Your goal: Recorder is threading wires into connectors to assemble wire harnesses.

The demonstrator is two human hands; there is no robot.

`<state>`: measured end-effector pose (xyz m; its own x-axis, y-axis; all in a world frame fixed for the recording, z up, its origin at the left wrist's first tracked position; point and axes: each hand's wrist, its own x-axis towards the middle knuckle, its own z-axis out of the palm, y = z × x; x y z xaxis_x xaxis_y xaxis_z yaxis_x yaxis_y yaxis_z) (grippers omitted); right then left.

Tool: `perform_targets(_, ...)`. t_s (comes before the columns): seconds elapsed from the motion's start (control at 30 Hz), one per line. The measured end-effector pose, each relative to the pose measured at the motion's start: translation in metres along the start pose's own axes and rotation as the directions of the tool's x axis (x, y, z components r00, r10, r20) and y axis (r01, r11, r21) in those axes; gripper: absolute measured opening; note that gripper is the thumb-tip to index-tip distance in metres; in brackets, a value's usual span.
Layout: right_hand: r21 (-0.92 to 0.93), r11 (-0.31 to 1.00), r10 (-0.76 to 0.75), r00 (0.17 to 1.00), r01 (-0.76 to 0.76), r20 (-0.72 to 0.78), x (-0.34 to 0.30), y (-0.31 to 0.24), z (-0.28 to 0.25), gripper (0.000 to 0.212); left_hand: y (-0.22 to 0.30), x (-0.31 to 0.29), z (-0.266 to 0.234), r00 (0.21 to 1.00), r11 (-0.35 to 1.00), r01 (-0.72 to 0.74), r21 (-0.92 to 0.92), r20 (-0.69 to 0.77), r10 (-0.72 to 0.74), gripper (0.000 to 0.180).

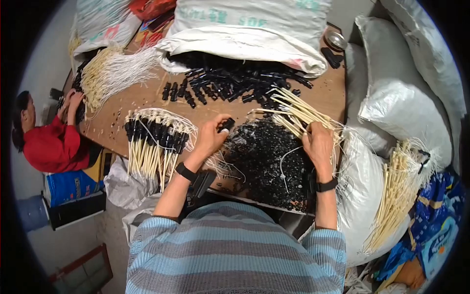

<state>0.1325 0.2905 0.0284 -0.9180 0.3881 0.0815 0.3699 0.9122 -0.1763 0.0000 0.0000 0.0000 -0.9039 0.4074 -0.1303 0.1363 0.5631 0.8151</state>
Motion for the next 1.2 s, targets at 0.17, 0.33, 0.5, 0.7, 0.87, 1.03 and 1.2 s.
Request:
perform_targets(0.17,0.428,0.808,-0.367,0.914,0.405,-0.172,-0.024,-0.047,-0.022,0.024,-0.008,-0.009,0.01,0.964,0.914,-0.119,-0.388,0.176,0.2,0.041)
perform_targets(0.33,0.506,0.798,-0.297,0.944,0.327,-0.141,-0.043,-0.074,-0.003,0.023,0.004,-0.021,0.009,0.946,0.886,-0.094,-0.454,0.237,0.221,0.048)
perform_targets(0.5,0.367,0.824,-0.429,0.899,0.431,-0.092,-0.057,-0.094,0.02,0.013,0.035,-0.035,0.016,0.85,0.891,-0.454,-0.03,0.284,0.443,0.046)
perform_targets(0.7,-0.062,0.985,-0.145,0.963,0.163,0.228,-0.058,-0.066,-0.039,0.035,0.001,-0.019,0.008,0.835,0.847,-0.527,-0.078,0.136,0.532,0.036)
perform_targets(0.87,0.223,0.932,-0.289,0.957,0.286,-0.021,-0.059,-0.062,-0.034,0.044,0.062,-0.052,0.018,0.663,0.673,-0.737,0.058,0.252,0.704,0.047)
perform_targets(1.03,-0.082,0.997,0.025,0.946,0.002,0.324,-0.071,0.023,-0.069,0.057,0.033,-0.047,-0.006,0.856,0.834,-0.503,0.228,0.263,0.445,0.049)
perform_targets(1.2,0.485,0.804,-0.369,0.928,0.344,-0.046,-0.065,-0.015,-0.087,0.086,0.069,-0.059,0.012,0.743,0.792,-0.605,-0.079,0.303,0.597,0.05)
